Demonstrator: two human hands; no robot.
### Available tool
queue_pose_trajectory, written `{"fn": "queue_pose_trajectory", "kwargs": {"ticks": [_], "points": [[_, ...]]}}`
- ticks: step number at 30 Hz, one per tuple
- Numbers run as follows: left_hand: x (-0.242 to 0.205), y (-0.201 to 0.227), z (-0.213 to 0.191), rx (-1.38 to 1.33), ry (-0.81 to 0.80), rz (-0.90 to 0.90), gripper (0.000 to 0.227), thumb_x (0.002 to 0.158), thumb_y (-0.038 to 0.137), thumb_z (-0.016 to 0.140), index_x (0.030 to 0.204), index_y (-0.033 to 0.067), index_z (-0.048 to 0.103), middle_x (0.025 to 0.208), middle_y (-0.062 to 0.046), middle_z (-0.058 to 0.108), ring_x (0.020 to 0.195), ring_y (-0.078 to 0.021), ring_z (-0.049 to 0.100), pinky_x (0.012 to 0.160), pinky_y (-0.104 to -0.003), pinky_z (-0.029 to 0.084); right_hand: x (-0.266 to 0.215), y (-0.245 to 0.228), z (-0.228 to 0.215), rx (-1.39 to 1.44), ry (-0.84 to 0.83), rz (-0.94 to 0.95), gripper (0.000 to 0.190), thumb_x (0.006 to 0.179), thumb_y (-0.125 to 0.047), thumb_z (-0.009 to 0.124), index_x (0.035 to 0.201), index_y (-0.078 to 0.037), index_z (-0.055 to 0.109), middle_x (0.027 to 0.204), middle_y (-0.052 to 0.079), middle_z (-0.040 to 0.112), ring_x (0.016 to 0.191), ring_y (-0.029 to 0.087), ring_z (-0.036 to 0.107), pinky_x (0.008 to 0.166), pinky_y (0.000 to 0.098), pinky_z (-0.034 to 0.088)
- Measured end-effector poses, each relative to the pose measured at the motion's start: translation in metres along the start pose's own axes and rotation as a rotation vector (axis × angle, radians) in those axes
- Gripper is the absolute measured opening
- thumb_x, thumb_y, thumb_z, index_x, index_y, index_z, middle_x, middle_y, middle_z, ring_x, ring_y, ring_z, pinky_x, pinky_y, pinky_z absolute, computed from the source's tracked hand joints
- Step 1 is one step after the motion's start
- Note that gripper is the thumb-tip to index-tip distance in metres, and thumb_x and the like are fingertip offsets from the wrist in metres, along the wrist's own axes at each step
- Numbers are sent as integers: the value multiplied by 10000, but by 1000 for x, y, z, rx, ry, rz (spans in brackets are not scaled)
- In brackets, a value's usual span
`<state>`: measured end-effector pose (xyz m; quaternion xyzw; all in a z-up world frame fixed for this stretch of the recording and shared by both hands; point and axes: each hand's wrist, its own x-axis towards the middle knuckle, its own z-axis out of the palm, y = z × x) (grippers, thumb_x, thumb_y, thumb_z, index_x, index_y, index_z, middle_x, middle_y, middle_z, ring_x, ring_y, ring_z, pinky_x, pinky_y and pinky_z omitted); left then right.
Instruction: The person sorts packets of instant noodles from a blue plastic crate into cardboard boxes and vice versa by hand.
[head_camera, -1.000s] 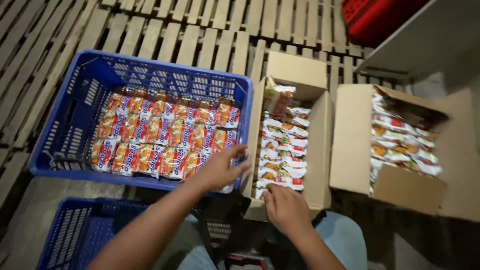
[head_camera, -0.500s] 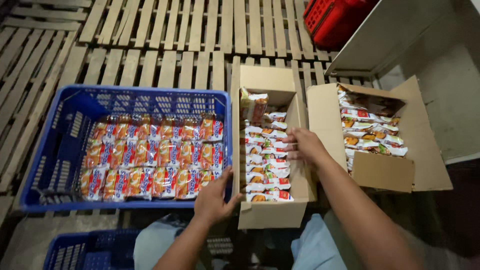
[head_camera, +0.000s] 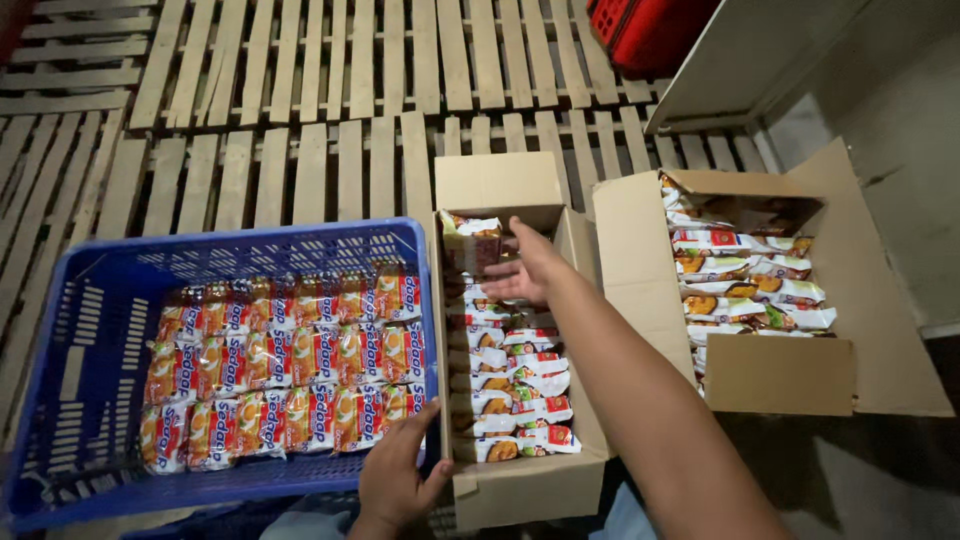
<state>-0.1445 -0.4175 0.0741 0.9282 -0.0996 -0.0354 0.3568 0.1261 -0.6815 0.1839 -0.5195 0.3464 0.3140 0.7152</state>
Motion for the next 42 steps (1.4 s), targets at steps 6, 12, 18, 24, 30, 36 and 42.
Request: {"fn": "queue_pose_trajectory", "kwargs": {"ticks": [6, 12, 18, 24, 30, 36, 42], "points": [[-2, 0, 0, 12, 29, 13, 852, 949, 758, 435, 1623, 241, 489, 1476, -30, 725, 1267, -304, 739, 900, -510, 604, 46, 6, 7, 139, -44, 33, 820, 1013, -713, 534, 1463, -27, 546, 1330, 412, 670, 1036, 512, 754, 811, 467, 693], [0, 4, -2, 56, -2, -73, 885, 892, 840, 384, 1577, 312, 568, 1156, -83, 770, 1017, -332, 757, 708, -525, 568, 64, 24, -8, 352, -165, -61, 522, 931, 8, 605, 1442, 62, 517, 1445, 291, 574, 1247, 415, 678, 915, 523, 683], [2, 18, -13, -55, -7, -113, 963, 877, 702, 542, 1701, 252, 326, 1547, 53, 699, 1379, -288, 689, 905, -556, 605, -69, 51, -42, -181, -158, -352, 498, 901, 192, 548, 1231, -180, 522, 1110, 254, 722, 863, 337, 720, 551, 310, 544], [1, 21, -11, -155, 148, 2, 838, 900, 375, 737, 1656, 141, 459, 1615, -163, 542, 1562, -417, 362, 1229, -613, 342, -135, 131, -95, -287, -437, -690, 315, 979, -10, 739, 1154, -211, 571, 1268, 168, 640, 1157, 306, 712, 632, 336, 661], [-25, 120, -39, -984, 155, -39, 801, 1013, 472, 617, 1713, 191, 348, 1440, -195, 623, 1272, -247, 637, 1028, -405, 543, -165, 201, -93, -643, -292, -879, 318, 939, -182, 835, 1169, -191, 616, 1083, -1, 591, 992, 119, 575, 877, 251, 489], [-38, 129, -40, -1023, 371, -391, 195, 964, 190, 842, 1031, 7, 830, 881, -116, 792, 704, -176, 652, 638, -333, 544, -166, 264, -69, -474, -317, -933, 304, 915, -67, 889, 1101, -79, 650, 825, 25, 624, 759, 129, 577, 646, 288, 468], [-58, 169, -76, -1208, 444, -357, 443, 1017, 153, 769, 1441, 46, 701, 863, -91, 734, 752, -116, 647, 697, -250, 559, -143, 276, -53, -478, -167, -1043, 319, 917, -149, 912, 1062, -109, 630, 855, 18, 600, 780, 118, 561, 637, 279, 447]]}}
